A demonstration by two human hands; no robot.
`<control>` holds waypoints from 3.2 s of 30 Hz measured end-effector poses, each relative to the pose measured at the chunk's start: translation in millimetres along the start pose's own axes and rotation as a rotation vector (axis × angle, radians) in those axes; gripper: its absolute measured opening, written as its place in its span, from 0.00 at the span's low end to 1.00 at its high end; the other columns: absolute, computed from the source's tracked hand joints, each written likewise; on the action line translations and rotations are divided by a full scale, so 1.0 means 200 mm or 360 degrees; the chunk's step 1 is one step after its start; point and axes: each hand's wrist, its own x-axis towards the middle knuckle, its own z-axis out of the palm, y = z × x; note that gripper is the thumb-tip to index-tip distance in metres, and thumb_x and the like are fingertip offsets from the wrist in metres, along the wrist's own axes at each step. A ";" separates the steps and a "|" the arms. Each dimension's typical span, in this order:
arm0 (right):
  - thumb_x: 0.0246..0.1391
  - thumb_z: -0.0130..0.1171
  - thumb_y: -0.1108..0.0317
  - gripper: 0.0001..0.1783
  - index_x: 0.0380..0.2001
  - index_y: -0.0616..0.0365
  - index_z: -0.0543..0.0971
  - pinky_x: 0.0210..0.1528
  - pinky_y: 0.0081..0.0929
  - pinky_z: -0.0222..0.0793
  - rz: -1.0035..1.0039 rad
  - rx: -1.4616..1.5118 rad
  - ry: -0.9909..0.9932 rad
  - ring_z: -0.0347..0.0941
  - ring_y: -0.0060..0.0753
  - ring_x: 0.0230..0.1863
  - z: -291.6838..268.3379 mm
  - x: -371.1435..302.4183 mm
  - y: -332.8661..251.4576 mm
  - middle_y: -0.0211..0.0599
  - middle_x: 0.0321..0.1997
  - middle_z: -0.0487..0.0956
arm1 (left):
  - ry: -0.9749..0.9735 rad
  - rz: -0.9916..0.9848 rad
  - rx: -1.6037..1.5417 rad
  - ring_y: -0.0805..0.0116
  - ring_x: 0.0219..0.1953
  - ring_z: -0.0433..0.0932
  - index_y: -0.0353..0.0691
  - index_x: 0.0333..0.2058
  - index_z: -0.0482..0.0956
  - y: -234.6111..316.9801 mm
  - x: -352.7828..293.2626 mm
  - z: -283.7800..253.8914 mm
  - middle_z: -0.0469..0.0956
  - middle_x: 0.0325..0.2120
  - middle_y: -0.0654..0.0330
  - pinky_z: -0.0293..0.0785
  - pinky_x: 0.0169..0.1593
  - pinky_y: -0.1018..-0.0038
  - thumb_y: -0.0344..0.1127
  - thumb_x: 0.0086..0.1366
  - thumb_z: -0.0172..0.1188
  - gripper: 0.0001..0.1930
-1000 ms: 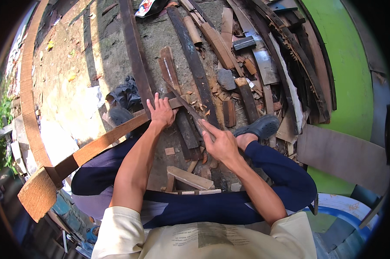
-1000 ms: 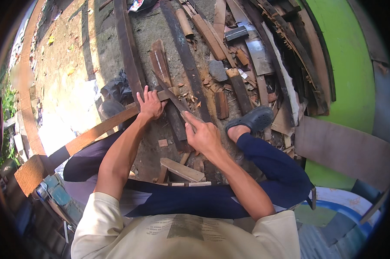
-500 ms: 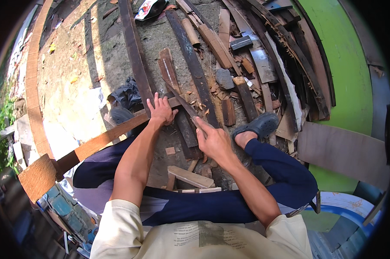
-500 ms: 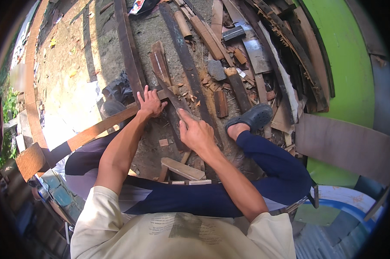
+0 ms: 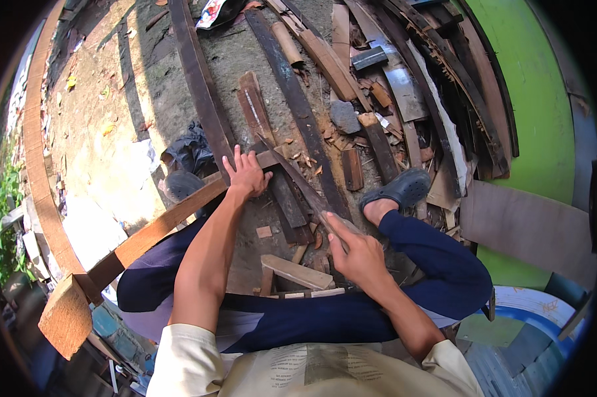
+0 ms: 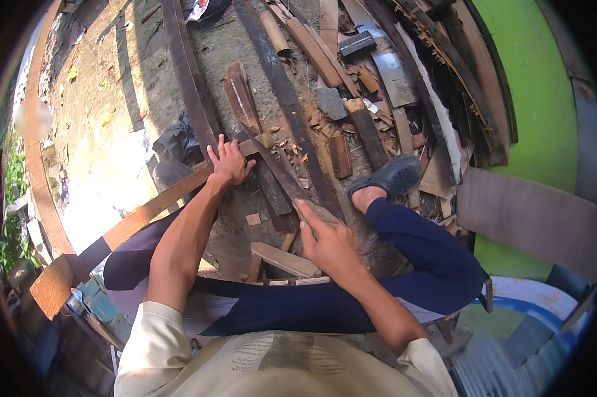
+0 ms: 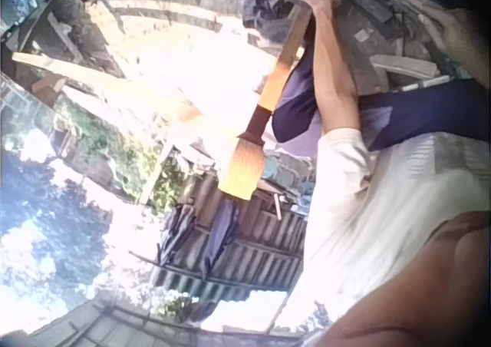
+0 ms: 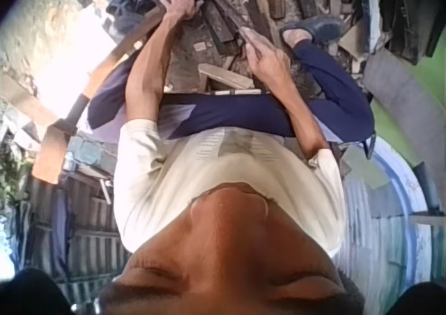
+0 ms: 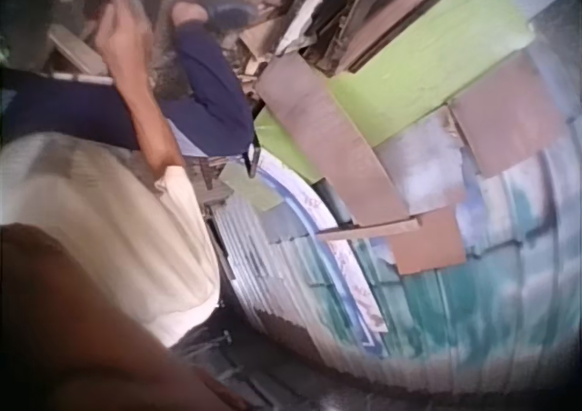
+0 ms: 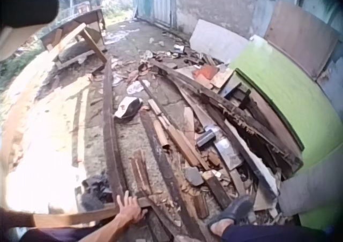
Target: The person sits on the ground and uses a hand tool to shave a small wooden block, repeatedly scraping its surface to remove thin layers of wood.
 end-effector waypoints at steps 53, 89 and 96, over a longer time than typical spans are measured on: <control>0.64 0.59 0.63 0.23 0.62 0.44 0.80 0.43 0.46 0.81 0.0047 0.0040 -0.0034 0.83 0.60 0.40 -0.08 -0.08 0.07 0.55 0.42 0.86 | -0.0044 -0.0011 0.0068 0.38 0.79 0.27 0.27 0.72 0.47 -0.01 -0.01 0.00 0.50 0.72 0.39 0.25 0.72 0.27 0.64 0.67 0.59 0.53; 0.65 0.57 0.59 0.22 0.61 0.38 0.80 0.39 0.50 0.79 0.0145 -0.0008 -0.0087 0.81 0.66 0.36 0.16 0.34 0.04 0.59 0.36 0.84 | -0.0061 0.0029 0.0131 0.35 0.78 0.28 0.25 0.72 0.46 0.02 0.01 -0.03 0.50 0.71 0.37 0.26 0.71 0.25 0.62 0.64 0.63 0.56; 0.62 0.60 0.62 0.25 0.63 0.42 0.79 0.40 0.50 0.80 -0.0013 -0.0017 0.0041 0.84 0.58 0.35 -0.05 -0.15 0.07 0.54 0.33 0.86 | 0.0037 0.0044 0.0121 0.37 0.79 0.30 0.24 0.71 0.48 0.01 -0.03 -0.02 0.51 0.71 0.39 0.29 0.72 0.26 0.70 0.61 0.62 0.59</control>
